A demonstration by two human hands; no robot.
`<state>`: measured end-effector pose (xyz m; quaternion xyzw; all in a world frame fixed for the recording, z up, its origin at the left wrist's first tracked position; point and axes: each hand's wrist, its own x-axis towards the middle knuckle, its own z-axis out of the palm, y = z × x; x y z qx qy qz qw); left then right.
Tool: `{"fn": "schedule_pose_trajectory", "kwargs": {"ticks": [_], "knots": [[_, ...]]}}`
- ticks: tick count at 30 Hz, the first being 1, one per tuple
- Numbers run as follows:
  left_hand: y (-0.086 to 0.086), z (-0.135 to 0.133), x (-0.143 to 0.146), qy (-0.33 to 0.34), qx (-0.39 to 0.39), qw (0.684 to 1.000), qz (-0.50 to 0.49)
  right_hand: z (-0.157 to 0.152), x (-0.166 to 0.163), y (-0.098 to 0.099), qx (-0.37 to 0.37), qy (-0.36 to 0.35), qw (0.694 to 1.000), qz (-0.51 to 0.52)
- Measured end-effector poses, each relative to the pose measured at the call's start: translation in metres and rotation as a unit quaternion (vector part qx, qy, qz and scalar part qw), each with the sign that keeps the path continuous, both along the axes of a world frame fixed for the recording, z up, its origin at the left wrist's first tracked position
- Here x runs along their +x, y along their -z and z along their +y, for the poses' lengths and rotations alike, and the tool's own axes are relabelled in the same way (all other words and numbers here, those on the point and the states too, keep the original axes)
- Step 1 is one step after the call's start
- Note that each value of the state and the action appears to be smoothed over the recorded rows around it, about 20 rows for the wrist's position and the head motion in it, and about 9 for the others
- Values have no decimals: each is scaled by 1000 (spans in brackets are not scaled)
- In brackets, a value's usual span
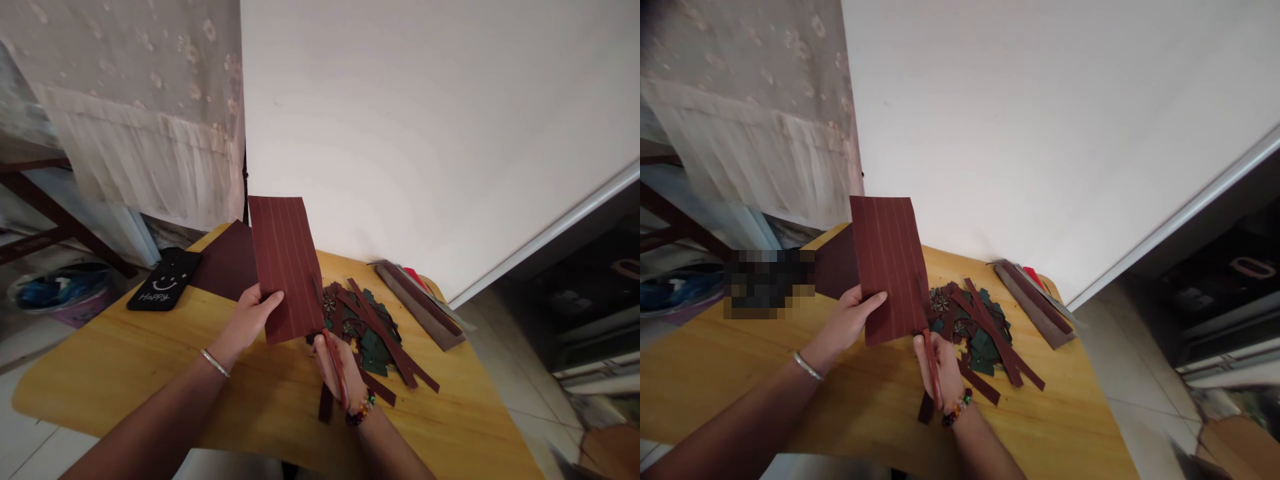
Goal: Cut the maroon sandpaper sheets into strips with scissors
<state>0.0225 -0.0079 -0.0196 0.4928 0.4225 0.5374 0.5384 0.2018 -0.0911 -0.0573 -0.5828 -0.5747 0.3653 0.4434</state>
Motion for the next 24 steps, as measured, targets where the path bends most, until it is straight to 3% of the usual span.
{"fn": "schedule_pose_trajectory", "kwargs": {"ticks": [15, 24], "knots": [[2, 1, 1, -4, -6, 1000, -8, 2, -1, -21, -1, -19, 998, -52], [-10, 3, -7, 14, 15, 998, -52, 1, 0, -20, -22, -16, 999, -31]]}}
